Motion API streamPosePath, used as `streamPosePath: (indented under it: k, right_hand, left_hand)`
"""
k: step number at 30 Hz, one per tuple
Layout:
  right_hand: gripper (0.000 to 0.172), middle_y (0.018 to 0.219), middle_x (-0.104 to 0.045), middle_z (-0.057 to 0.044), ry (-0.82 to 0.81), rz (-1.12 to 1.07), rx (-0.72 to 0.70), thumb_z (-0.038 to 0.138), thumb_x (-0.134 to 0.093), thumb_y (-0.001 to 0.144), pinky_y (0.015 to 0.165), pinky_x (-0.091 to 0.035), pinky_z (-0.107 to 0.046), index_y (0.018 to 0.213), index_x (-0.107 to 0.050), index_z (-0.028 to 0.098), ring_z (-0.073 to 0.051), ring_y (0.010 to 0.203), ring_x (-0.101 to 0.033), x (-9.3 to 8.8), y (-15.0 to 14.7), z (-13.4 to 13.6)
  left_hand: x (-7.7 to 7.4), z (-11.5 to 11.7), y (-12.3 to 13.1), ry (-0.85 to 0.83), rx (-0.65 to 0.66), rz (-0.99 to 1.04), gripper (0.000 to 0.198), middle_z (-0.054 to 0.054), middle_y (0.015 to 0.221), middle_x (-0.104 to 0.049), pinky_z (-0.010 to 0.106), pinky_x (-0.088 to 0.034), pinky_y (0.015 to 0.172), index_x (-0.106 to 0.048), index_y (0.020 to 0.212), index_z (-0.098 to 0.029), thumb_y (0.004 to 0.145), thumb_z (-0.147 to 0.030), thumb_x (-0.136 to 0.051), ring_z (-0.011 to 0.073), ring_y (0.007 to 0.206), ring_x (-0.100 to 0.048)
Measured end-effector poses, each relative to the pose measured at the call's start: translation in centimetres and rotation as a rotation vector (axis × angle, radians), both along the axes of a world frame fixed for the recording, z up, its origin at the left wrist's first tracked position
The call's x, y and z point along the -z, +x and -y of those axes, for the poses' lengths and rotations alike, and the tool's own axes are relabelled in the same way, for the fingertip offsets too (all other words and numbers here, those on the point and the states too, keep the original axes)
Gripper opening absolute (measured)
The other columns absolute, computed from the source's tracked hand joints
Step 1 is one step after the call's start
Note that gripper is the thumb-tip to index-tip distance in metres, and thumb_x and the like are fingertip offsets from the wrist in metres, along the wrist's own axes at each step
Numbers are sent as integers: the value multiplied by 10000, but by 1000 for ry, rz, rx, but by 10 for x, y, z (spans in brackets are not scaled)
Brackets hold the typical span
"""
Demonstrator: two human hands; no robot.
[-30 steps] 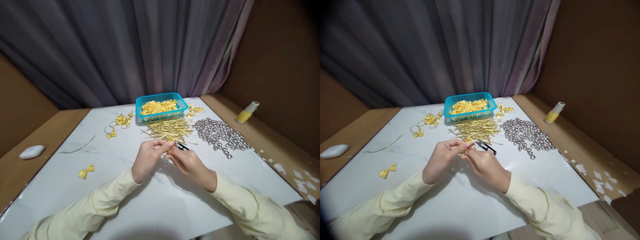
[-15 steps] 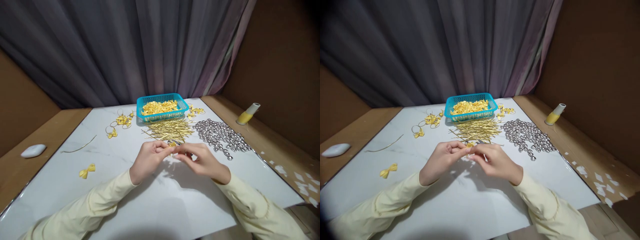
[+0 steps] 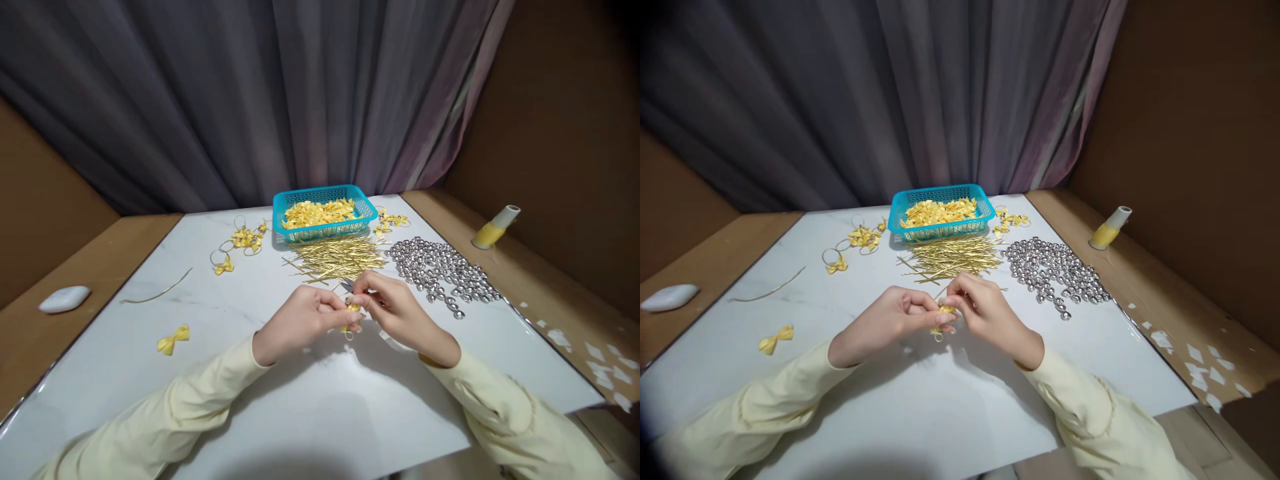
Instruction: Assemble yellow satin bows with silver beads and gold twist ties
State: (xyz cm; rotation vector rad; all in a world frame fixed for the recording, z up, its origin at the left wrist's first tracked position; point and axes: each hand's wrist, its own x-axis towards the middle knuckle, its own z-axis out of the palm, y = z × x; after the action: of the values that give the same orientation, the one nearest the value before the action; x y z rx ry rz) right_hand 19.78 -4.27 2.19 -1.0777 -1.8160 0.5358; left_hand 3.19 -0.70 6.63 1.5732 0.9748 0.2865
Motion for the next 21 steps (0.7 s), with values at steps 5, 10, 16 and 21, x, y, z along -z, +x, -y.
streamPosePath:
  k: [5,10,16,21]
  right_hand:
    - [172,600,-470,26,-151,-40,-18,219,-484,850,506,-335,-210,686,-462,174,-93,537,-435,1,-1,1]
    - [136,650,-514,4,-24,12,56,185,-476,848,529,-352,-214,712,-472,171,-96,572,-455,4,-3,1]
    - [207,593,-499,21,20,-111,186,284,-545,832,460,-332,-201,673,-470,175,-77,491,-421,1,-6,7]
    - [243,535,-444,43,52,14,116,295,-562,822,455,-299,-201,642,-451,176,-69,460,-363,9,-21,13]
  left_hand:
    - [-1,-1,-1,-5,48,-5,184,26,641,-691,182,-293,449,-676,635,-131,707,-298,-653,68,480,-491]
    - [1,-3,-1,25,21,0,184,30,633,-686,197,-331,478,-673,614,-137,700,-298,-648,100,528,-539]
    - [5,-7,-3,161,-178,155,217,45,734,-700,232,-421,650,-695,682,-145,729,-347,-632,153,710,-599]
    - [10,-6,-3,122,-267,255,157,41,750,-690,236,-436,692,-684,678,-140,716,-288,-647,157,737,-597]
